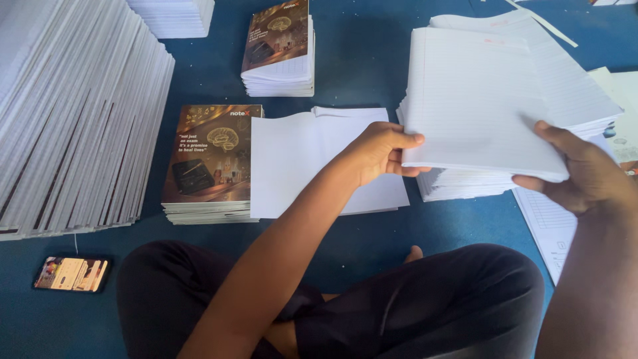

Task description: The person sits on the floor and repeatedly inserts a stack of loose pages into a notebook cover, then places the assembled notebook onto a growing pile. The person handles the pages and covers by hand, repeating the same sequence multiple times.

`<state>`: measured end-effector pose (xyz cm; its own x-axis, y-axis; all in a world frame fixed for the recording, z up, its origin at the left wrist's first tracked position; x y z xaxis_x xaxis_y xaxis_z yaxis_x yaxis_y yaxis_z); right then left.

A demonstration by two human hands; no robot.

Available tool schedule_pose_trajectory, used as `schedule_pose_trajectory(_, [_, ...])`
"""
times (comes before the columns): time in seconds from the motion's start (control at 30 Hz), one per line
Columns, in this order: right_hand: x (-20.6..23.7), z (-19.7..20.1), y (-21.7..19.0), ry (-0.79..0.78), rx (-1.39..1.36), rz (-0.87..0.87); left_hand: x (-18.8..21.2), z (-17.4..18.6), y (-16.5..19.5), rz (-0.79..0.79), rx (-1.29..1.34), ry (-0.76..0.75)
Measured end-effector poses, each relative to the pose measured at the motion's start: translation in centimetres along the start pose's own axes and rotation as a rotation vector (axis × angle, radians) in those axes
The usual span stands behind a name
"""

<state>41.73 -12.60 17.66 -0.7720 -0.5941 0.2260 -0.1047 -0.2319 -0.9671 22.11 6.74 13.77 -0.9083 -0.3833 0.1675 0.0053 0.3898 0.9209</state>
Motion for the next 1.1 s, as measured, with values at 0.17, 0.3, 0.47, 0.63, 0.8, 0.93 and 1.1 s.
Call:
schedule_pose_trajectory(0.17, [0.0,-2.0,-0.3,-0.106,-0.115,0.056,1.7,1.5,-0.6,0.028,-0.060,-0.051])
schedule_pose_trajectory(0.3, [0.0,-4.0,-1.6,-0.199,-0.115,0.123,3.2,2.8,-1.1,0.048,-0.126,-0.070])
schedule_pose_trajectory(0.47, [1.1,-6.1,-1.1,-0.263,0.052,0.053,4.6,3.9,-1.8,0.028,-0.193,-0.037])
schedule_pose_trajectory(0.63, [1.8,-7.6,-0.2,-0.235,0.129,0.030,5.4,5.3,-2.7,0.035,-0.254,-0.013])
schedule_pose_trajectory(0.8, [2.7,-9.9,0.8,-0.221,0.078,-0.007,6.5,6.8,-3.3,0.035,-0.294,-0.016])
schedule_pose_trajectory(0.93, [3.5,-12.4,0.1,-0.243,-0.014,0.049,7.3,8.6,-3.7,0.082,-0.287,0.027])
schedule_pose_trajectory(1.1, [3.1,-14.4,-0.5,-0.221,0.049,0.051,7.7,12.1,-4.7,0.139,-0.346,0.171])
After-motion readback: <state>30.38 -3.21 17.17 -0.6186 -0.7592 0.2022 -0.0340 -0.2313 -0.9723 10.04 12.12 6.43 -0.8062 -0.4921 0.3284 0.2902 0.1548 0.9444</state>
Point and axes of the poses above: each hand's wrist, its own x-axis away from the middle knuckle, its own z-axis out of the back of the hand, y = z × x, the point moved 10 cm from there along -x, towards the middle knuckle, and after that the axes turned 2 degrees about -x, right-handed, at the moved point
